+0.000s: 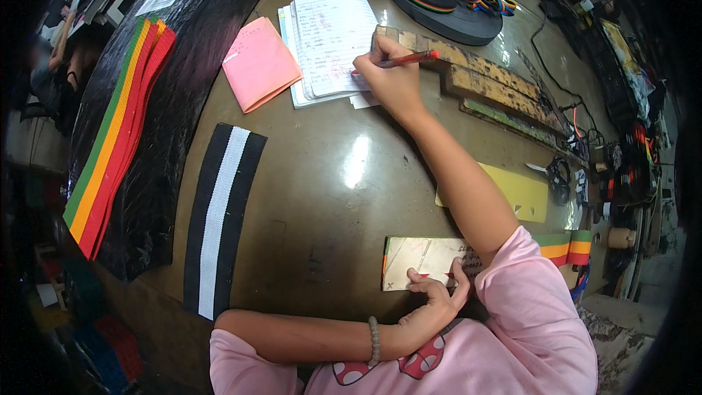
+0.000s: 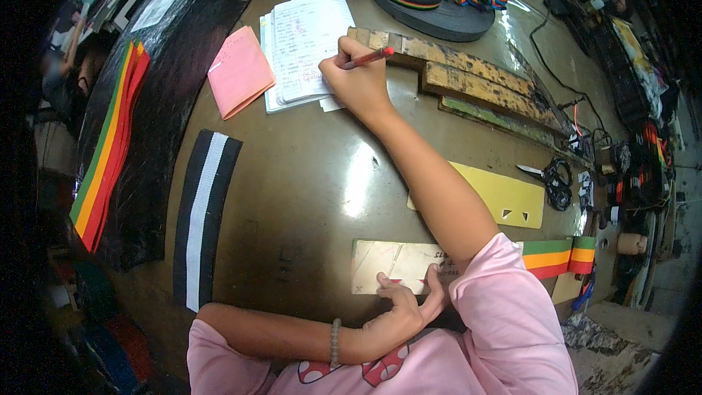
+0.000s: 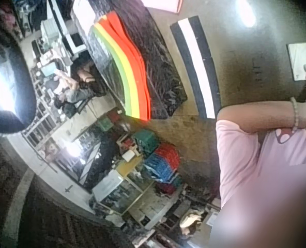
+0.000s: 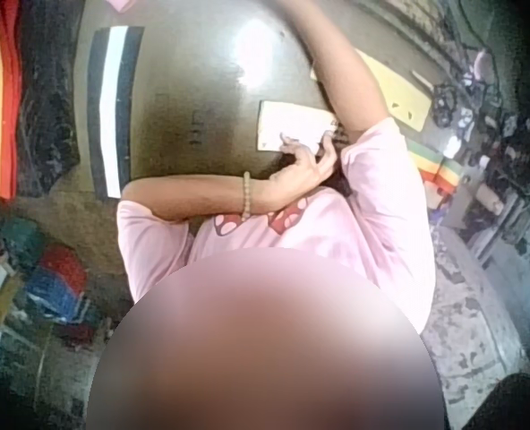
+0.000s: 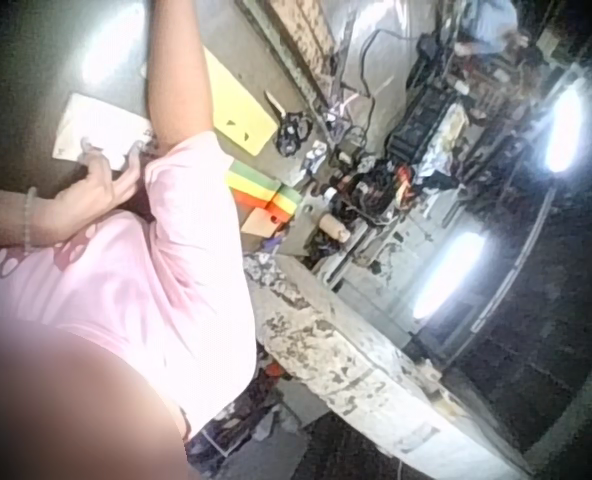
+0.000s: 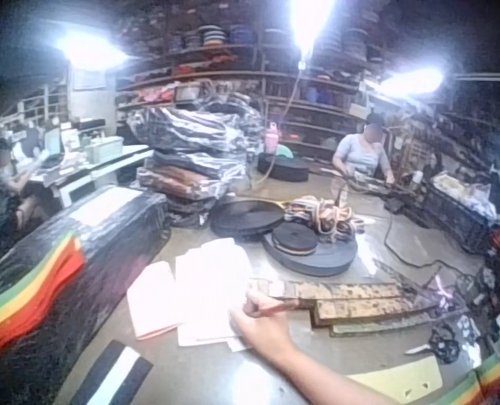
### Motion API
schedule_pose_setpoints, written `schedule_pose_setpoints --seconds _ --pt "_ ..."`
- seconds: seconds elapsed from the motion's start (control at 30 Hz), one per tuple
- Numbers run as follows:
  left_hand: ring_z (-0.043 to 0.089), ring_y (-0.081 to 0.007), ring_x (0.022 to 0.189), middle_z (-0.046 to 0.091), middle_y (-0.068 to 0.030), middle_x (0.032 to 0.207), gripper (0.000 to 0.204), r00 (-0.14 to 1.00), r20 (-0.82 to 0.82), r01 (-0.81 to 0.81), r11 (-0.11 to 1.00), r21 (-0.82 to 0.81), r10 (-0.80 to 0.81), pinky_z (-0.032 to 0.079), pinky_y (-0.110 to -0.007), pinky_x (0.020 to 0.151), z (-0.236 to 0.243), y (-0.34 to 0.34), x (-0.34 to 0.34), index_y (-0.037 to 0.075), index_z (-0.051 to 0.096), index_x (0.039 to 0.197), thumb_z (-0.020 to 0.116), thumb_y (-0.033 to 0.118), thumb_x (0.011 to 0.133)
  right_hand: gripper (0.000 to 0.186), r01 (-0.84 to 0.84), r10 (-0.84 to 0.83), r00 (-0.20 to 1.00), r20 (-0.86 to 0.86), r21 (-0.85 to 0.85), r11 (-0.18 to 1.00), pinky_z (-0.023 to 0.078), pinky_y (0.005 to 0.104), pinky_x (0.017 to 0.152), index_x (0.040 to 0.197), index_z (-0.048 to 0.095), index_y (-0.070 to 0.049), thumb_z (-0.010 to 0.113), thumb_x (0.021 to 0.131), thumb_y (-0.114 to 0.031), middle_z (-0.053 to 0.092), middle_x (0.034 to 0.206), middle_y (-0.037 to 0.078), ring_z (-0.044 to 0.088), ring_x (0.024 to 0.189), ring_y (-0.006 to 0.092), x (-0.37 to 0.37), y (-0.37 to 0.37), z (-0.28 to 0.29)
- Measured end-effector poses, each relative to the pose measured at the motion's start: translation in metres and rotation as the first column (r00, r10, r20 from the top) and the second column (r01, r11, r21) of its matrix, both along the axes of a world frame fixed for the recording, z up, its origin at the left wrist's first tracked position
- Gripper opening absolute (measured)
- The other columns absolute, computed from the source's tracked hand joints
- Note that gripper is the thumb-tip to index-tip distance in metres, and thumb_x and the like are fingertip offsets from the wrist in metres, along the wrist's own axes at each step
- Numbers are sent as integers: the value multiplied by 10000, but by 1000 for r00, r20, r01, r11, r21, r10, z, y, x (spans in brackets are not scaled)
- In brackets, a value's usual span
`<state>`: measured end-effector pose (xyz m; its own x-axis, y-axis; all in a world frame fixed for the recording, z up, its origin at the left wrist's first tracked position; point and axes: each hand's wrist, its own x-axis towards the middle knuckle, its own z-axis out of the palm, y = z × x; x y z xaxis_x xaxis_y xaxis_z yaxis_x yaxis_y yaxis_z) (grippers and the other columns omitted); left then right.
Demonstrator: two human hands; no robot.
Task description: The person marks a long multicolored fabric strip using a white marker and a cardboard template, then cuts the strip into sections with scissors. The cut pieces are stacked on the table.
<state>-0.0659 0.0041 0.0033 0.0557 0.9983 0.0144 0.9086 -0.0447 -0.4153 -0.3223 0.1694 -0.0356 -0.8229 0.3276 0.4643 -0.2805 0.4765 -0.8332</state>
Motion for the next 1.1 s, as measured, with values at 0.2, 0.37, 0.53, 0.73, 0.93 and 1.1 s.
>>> schedule_pose_setpoints --seconds 0.2,0.37,0.53,0.73,0.93,1.1 --pt "622 -322 521 557 -271 1286 397 984 -178 -12 999 -38 5 477 -383 462 -1 1 3 47 496 1264 533 164 887 294 16 -15 999 52 -35 999 362 249 496 640 435 -44 675 802 -92 467 607 -6 467 572 65 -5 -2 14" --pt "622 -345 576 503 -300 1326 759 996 79 -22 995 -100 30 530 -473 543 7 -1 2 76 402 1453 471 603 911 608 -196 50 679 733 115 974 471 317 532 638 604 -27 568 894 -578 583 588 64 571 515 157 12 33 77" --pt "648 -443 660 463 -311 1387 1050 987 124 -92 990 -104 104 558 -580 631 10 0 9 130 314 1541 340 872 799 673 -203 -428 704 567 738 644 545 510 775 849 718 20 428 981 -572 691 858 263 678 825 431 157 56 130" --pt "631 -549 827 327 -275 1518 1017 893 296 -287 936 -202 338 412 -723 890 13 3 30 200 318 1549 416 859 781 242 -214 -474 639 605 733 646 527 463 801 976 685 -32 687 876 -252 647 983 197 644 923 388 349 73 94" --pt "414 -731 1139 238 -192 1602 997 771 422 -473 873 -121 477 360 -718 980 8 -1 49 302 308 1551 506 847 740 121 243 -381 905 191 505 828 515 337 652 931 621 -3 698 881 -81 621 870 103 648 767 240 375 94 71" --pt "261 -739 1258 217 -158 1619 970 692 523 -555 830 -55 498 258 -723 1059 1 -1 58 325 355 1531 534 840 728 142 328 -271 945 185 -527 784 335 184 476 881 557 -92 672 942 -147 517 696 -35 448 533 30 369 74 79"
